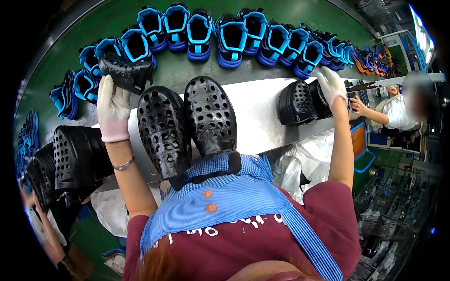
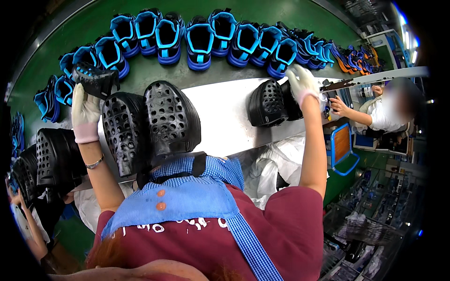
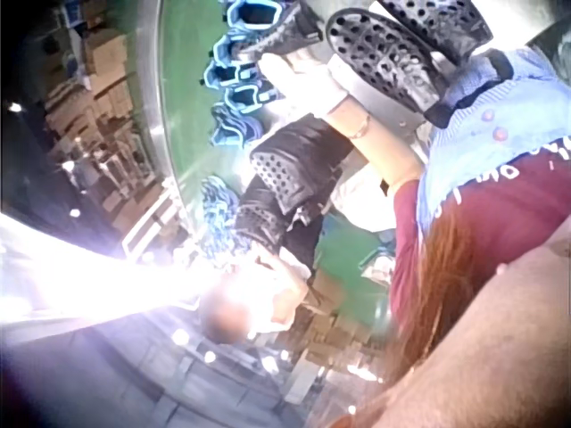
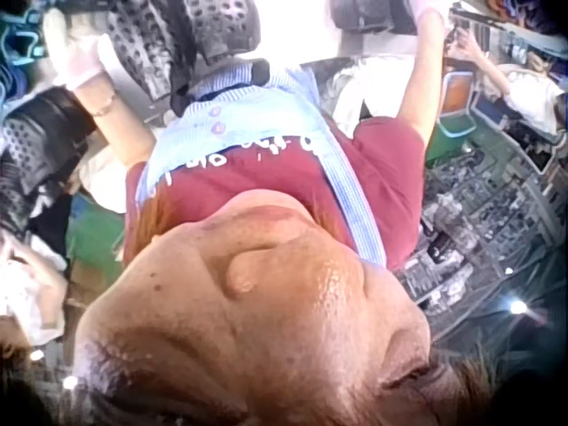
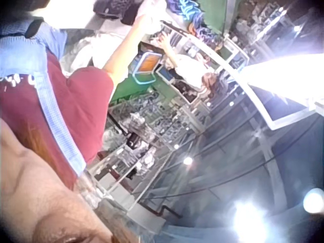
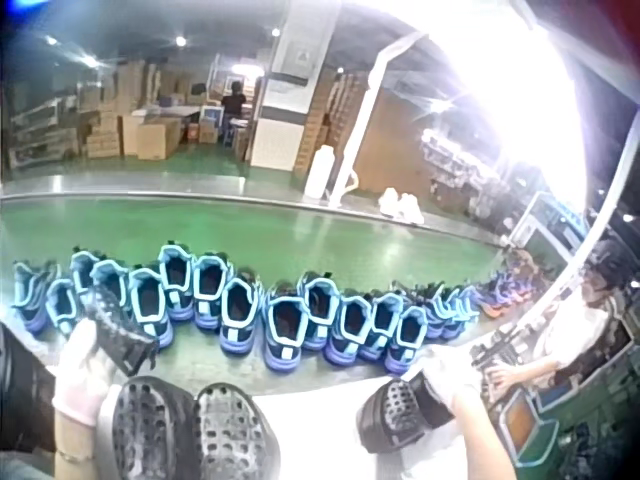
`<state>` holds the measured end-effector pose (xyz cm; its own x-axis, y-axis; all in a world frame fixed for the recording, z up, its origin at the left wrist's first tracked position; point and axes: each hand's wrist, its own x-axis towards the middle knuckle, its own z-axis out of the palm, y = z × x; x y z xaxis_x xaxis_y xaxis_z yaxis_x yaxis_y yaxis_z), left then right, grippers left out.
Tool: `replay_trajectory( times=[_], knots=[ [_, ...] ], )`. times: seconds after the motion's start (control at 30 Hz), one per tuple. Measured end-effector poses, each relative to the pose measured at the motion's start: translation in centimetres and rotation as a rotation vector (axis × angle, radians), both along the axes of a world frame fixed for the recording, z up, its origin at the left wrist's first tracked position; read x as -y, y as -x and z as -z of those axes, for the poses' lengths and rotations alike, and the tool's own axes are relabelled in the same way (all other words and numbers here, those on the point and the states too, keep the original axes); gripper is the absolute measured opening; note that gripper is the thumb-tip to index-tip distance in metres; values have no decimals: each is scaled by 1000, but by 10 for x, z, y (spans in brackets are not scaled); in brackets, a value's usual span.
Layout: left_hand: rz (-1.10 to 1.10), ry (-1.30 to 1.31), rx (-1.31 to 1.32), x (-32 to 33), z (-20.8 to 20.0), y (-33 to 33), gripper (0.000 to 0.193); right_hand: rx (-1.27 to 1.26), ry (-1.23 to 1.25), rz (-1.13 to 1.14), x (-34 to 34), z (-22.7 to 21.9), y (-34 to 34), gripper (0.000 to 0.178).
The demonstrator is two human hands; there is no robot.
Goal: The person handles several black perforated shoe shells and blue-and-black sneaker bodies on an assembly line. They pick up the black shells, fit them over the blue sneakers, and press them together before placing the assembled items back on the conveyor belt.
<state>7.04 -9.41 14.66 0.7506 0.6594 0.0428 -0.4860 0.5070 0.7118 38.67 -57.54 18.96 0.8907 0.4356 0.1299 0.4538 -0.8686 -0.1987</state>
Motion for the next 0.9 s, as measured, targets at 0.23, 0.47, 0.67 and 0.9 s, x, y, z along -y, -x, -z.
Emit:
replay_trajectory(
  times=[0.23, 0.47, 0.67, 0.9],
  knots=[
    [-105, -3, -86, -5, 5, 17, 25, -294, 286, 345, -75, 41, -112, 56],
    [-225, -44, -194, 2, 5, 35, 24, -316, 290, 347, -62, 92, -200, 36],
    [-253, -34, -290, 11, 9, 35, 22, -318, 338, 437, -36, 85, -254, 40],
    [-257, -49, -301, 14, 5, 32, 21, -205, 315, 564, -7, 86, -294, 39]
  ],
)
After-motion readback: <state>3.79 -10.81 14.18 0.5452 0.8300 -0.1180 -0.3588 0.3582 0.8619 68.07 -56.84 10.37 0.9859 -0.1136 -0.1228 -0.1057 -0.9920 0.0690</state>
